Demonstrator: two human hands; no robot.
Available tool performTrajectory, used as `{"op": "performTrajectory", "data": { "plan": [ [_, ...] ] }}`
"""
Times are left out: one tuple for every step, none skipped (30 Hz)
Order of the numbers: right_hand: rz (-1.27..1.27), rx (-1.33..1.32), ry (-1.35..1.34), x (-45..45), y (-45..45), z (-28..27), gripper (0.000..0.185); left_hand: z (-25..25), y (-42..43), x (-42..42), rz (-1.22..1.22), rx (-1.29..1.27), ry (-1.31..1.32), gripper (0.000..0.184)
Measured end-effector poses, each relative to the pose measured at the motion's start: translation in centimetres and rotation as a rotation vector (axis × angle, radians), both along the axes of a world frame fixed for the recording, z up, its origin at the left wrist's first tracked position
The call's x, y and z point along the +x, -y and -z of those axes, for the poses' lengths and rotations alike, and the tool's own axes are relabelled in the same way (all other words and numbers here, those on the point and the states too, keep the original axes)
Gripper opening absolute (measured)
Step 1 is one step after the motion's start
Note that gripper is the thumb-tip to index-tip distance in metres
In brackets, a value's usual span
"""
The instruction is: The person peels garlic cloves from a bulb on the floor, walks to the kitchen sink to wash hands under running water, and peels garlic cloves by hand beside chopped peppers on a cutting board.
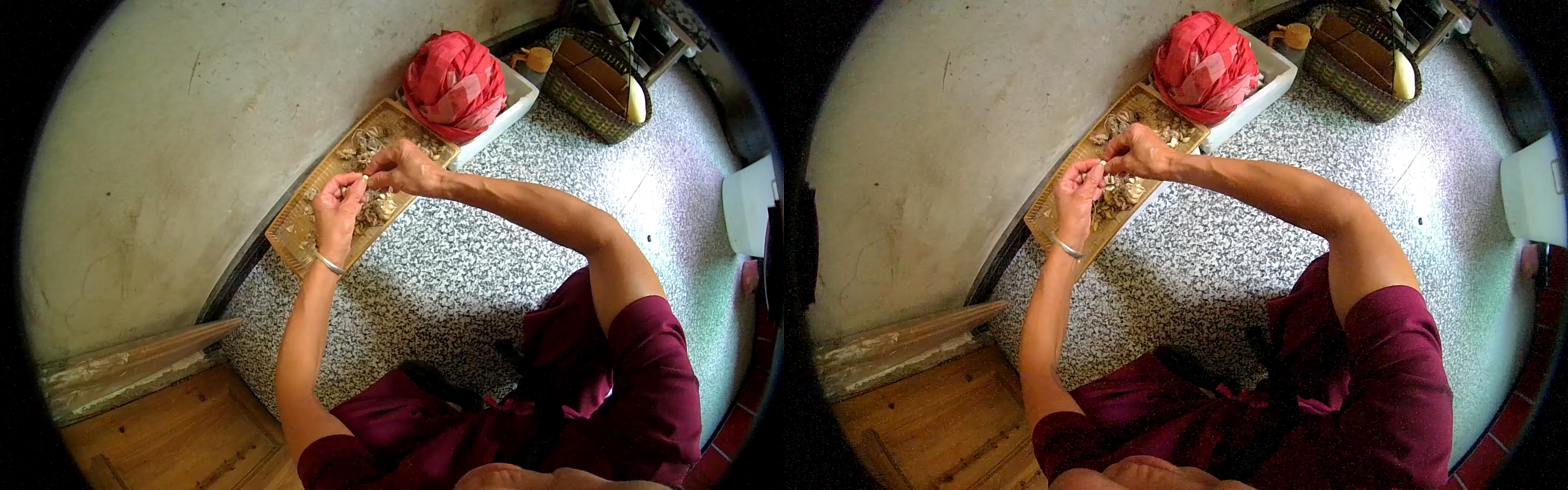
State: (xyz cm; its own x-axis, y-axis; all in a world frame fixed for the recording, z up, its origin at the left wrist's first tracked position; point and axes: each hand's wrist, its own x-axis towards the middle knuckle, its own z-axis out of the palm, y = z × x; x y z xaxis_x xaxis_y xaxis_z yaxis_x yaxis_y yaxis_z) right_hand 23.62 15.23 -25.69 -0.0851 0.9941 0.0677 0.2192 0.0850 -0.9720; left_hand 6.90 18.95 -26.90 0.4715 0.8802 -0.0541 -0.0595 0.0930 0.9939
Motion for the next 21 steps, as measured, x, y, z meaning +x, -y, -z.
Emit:
{"op": "performTrajectory", "data": {
  "plan": [
    [-0.009, -0.070, -0.061, -0.01, 0.05, -0.14, 0.014, -0.02, 0.03, -0.01, 0.000, 0.000, 0.000, 0.017],
    [-0.009, -0.070, -0.061, -0.07, 0.03, -0.15, 0.014, -0.04, 0.08, -0.04, 0.001, 0.034, -0.014, 0.017],
    [-0.014, -0.093, -0.123, -0.14, -0.04, -0.07, 0.014, -0.05, 0.11, -0.05, 0.001, 0.068, -0.027, 0.017],
    [-0.020, -0.116, -0.186, -0.16, -0.09, 0.00, 0.014, -0.04, 0.13, -0.03, 0.001, 0.068, -0.027, 0.017],
    [-0.020, -0.116, -0.186, -0.11, -0.11, 0.07, 0.014, -0.04, 0.16, 0.00, -0.009, 0.106, -0.026, 0.017],
    [-0.021, -0.132, -0.211, -0.07, -0.08, -0.05, 0.014, -0.02, 0.18, 0.00, -0.018, 0.145, -0.026, 0.017],
    [-0.023, -0.148, -0.235, -0.06, -0.04, -0.16, 0.014, -0.03, 0.19, -0.06, -0.018, 0.145, -0.026, 0.017],
    [-0.022, -0.148, -0.236, -0.10, -0.01, -0.25, 0.014, -0.04, 0.20, -0.13, -0.019, 0.151, -0.035, 0.016],
    [-0.023, -0.160, -0.259, -0.14, 0.02, -0.26, 0.014, -0.05, 0.21, -0.16, -0.021, 0.157, -0.044, 0.016],
    [-0.023, -0.173, -0.282, -0.17, 0.02, -0.27, 0.014, -0.04, 0.22, -0.15, -0.020, 0.157, -0.045, 0.016],
    [-0.022, -0.173, -0.283, -0.19, 0.01, -0.28, 0.014, -0.02, 0.24, -0.13, -0.023, 0.162, -0.034, 0.015],
    [-0.018, -0.164, -0.292, -0.22, -0.01, -0.20, 0.015, -0.03, 0.27, -0.10, -0.025, 0.167, -0.024, 0.015],
    [-0.013, -0.154, -0.302, -0.22, -0.04, -0.11, 0.015, -0.05, 0.28, -0.06, -0.024, 0.167, -0.024, 0.015],
    [-0.013, -0.154, -0.302, -0.22, -0.05, -0.03, 0.015, -0.08, 0.29, -0.01, -0.032, 0.160, -0.014, 0.012],
    [-0.009, -0.143, -0.288, -0.23, -0.04, 0.00, 0.015, -0.08, 0.28, 0.02, -0.040, 0.153, -0.004, 0.010],
    [-0.006, -0.132, -0.274, -0.23, -0.02, 0.04, 0.015, -0.03, 0.30, 0.00, -0.040, 0.153, -0.004, 0.010],
    [-0.005, -0.132, -0.274, -0.22, 0.00, 0.06, 0.015, 0.03, 0.33, -0.03, -0.029, 0.127, 0.009, 0.010],
    [0.010, -0.128, -0.275, -0.24, 0.00, 0.17, 0.014, -0.10, 0.38, 0.02, -0.018, 0.101, 0.022, 0.011],
    [0.024, -0.125, -0.276, -0.26, 0.00, 0.27, 0.014, -0.20, 0.42, 0.11, -0.017, 0.101, 0.021, 0.011],
    [0.025, -0.125, -0.277, -0.27, 0.00, 0.38, 0.014, -0.28, 0.48, 0.26, -0.022, 0.065, 0.068, 0.011],
    [0.028, -0.140, -0.324, -0.30, 0.02, 0.37, 0.015, -0.39, 0.50, 0.38, -0.029, 0.028, 0.115, 0.011]
  ]
}}
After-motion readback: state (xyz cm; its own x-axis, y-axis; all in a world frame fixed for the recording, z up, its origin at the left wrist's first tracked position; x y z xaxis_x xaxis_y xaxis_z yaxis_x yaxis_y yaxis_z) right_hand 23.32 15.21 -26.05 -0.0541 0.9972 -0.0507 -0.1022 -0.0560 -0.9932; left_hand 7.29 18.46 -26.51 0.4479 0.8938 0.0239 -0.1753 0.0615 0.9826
